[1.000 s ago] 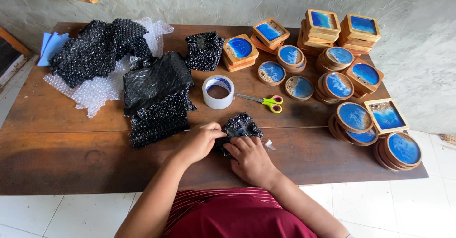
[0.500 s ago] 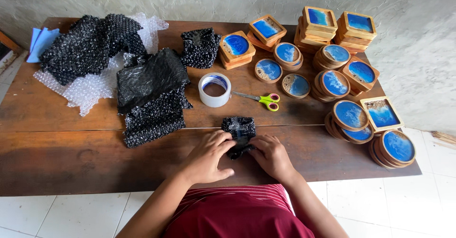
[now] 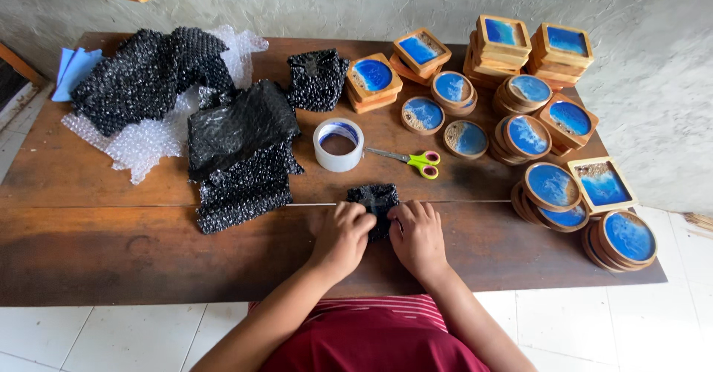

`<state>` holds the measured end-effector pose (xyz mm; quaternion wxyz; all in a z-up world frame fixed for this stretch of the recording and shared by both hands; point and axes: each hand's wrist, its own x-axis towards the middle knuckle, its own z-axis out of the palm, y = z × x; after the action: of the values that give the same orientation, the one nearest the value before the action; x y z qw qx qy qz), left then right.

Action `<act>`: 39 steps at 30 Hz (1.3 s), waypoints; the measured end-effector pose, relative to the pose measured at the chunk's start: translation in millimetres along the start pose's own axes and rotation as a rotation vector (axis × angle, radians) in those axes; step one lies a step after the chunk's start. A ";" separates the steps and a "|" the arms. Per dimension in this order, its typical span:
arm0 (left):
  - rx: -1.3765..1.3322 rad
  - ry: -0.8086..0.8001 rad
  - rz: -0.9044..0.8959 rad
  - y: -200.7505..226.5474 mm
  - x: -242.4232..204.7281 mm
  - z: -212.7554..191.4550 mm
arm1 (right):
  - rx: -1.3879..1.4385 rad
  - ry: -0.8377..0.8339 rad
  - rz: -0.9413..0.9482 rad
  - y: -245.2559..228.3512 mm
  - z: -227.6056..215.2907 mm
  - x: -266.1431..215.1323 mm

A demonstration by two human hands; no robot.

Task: The person wraps wooden coasters in black bubble wrap and secures them using adhesive tape cut with scissors.

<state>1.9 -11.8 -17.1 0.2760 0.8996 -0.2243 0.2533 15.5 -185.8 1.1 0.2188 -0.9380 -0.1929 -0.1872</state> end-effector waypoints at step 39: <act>0.066 0.218 -0.084 -59.5 71.2 -4.5 | 0.424 0.040 -0.216 6.4 31.8 113.9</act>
<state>87.6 16.6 4.6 0.2795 0.8839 -0.1468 0.3450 124.3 -143.8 22.1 0.3936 -0.8411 -0.3227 -0.1833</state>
